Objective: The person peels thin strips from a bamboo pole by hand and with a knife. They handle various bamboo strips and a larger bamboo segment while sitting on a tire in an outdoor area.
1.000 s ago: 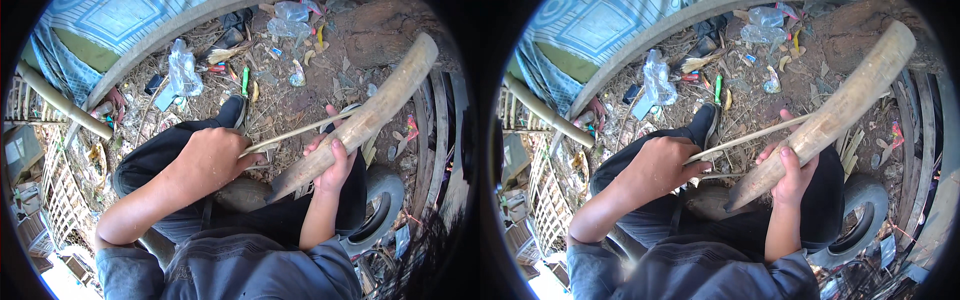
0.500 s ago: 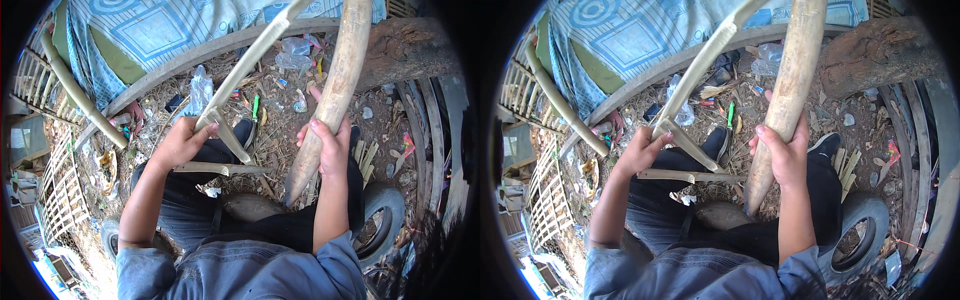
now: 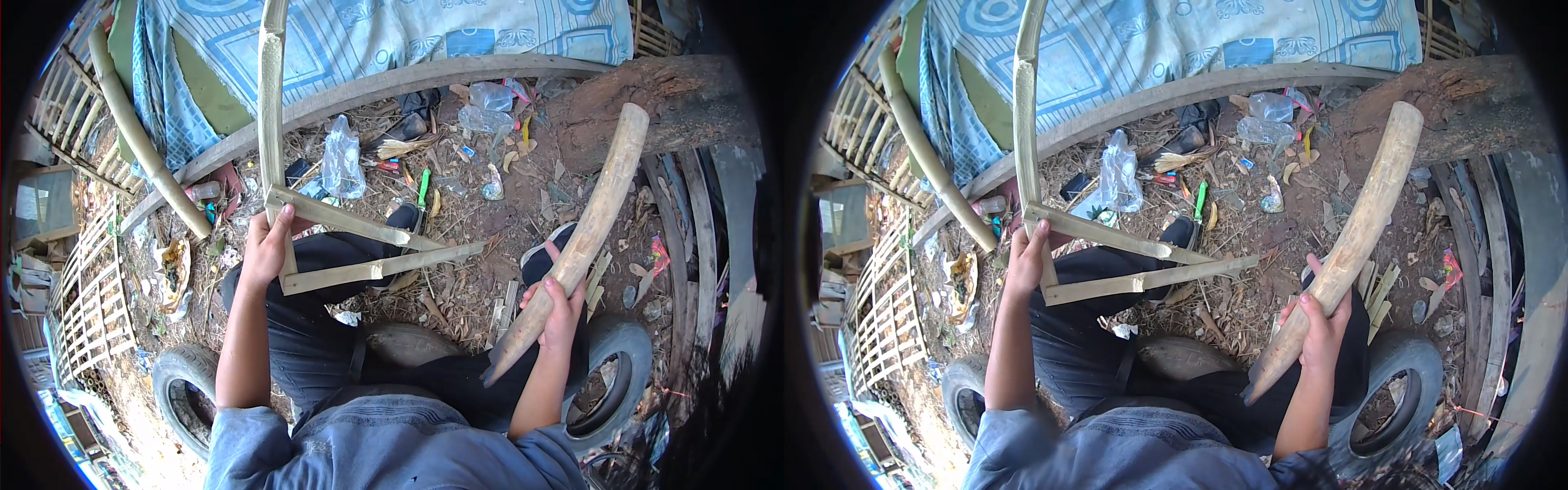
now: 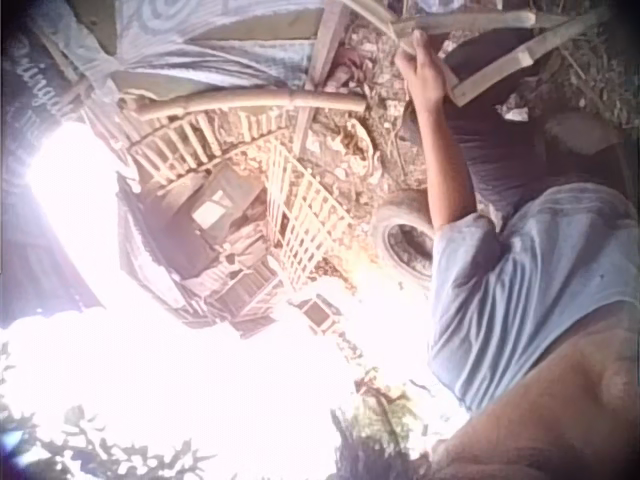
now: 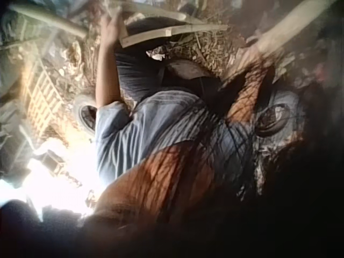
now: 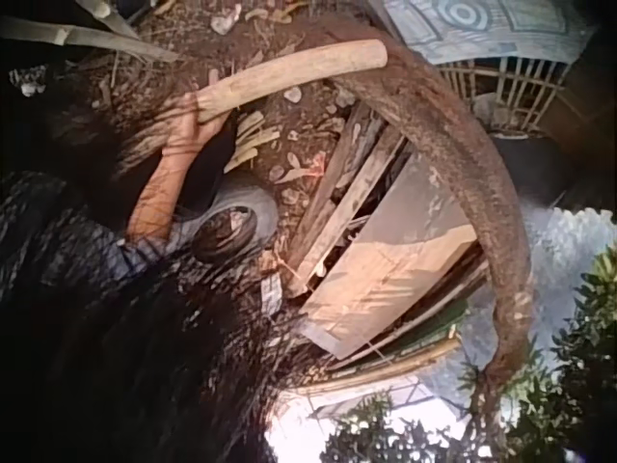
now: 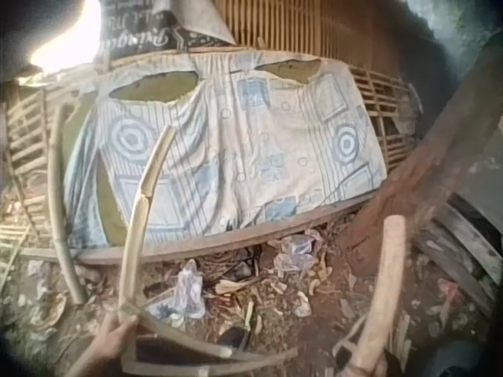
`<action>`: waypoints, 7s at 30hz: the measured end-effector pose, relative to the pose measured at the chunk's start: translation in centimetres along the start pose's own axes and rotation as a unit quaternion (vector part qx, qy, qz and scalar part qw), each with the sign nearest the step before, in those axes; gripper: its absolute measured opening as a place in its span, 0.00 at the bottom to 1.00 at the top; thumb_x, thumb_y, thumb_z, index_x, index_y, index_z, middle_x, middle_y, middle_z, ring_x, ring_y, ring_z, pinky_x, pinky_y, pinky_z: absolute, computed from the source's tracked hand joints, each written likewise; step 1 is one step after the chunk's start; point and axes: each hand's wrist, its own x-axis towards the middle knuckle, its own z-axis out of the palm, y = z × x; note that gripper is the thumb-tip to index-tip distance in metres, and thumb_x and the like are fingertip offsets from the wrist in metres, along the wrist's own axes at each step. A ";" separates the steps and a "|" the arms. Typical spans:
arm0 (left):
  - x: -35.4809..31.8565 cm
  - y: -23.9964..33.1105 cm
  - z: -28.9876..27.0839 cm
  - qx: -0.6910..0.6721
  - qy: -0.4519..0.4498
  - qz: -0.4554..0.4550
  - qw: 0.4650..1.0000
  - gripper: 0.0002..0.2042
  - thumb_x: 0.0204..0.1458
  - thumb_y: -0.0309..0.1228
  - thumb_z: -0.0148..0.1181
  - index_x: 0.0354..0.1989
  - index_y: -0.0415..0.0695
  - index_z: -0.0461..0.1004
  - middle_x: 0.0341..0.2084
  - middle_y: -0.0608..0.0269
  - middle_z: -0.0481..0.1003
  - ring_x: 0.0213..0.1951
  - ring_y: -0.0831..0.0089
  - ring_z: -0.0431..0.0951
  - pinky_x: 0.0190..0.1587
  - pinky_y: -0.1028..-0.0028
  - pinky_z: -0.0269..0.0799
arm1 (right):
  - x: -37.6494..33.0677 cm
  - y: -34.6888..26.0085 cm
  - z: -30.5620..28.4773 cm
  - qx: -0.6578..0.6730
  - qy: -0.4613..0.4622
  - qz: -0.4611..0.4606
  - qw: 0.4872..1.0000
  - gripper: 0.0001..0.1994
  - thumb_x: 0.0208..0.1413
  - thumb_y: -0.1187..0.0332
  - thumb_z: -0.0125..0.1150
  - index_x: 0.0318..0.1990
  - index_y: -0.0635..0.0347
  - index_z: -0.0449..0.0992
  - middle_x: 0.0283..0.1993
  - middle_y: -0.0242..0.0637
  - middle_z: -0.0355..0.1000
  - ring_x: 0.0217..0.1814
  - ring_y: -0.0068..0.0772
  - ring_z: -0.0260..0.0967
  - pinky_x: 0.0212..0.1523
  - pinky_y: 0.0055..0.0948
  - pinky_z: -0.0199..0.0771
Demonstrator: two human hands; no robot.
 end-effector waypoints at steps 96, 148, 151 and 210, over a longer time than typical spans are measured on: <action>32.5 -15.4 39.5 0.516 -0.496 0.275 0.642 0.35 0.39 0.66 0.64 0.40 0.42 0.80 0.27 0.49 0.80 0.38 0.51 0.82 0.49 0.56 0.73 | 29.4 21.9 0.1 0.025 0.228 0.122 0.966 0.35 0.48 0.78 0.71 0.62 0.66 0.57 0.51 0.47 0.71 0.44 0.34 0.74 0.30 0.30 0.77; 18.5 -29.3 37.9 0.588 -0.443 0.237 0.634 0.25 0.58 0.35 0.49 0.61 0.33 0.66 0.61 0.48 0.67 0.67 0.56 0.62 0.74 0.51 0.41 | 24.2 31.3 -10.3 -0.631 -0.080 -0.119 0.762 0.31 0.39 0.68 0.73 0.54 0.57 0.69 0.37 0.43 0.72 0.34 0.50 0.74 0.33 0.44 0.78; 17.5 -30.3 37.5 0.564 -0.467 0.189 0.655 0.24 0.59 0.36 0.48 0.60 0.33 0.67 0.61 0.46 0.67 0.67 0.54 0.62 0.73 0.51 0.43 | 25.2 29.7 -9.9 -0.604 -0.104 -0.119 0.781 0.29 0.36 0.71 0.71 0.51 0.62 0.69 0.38 0.47 0.73 0.38 0.53 0.74 0.36 0.44 0.78; 16.6 -30.9 37.7 0.489 -0.456 0.122 0.734 0.51 0.50 0.60 0.60 0.73 0.37 0.45 0.71 0.44 0.48 0.73 0.49 0.47 0.74 0.51 0.39 | 35.4 26.7 -15.0 -0.714 -0.236 -0.199 0.628 0.24 0.29 0.72 0.68 0.42 0.58 0.74 0.35 0.39 0.73 0.35 0.45 0.75 0.38 0.43 0.76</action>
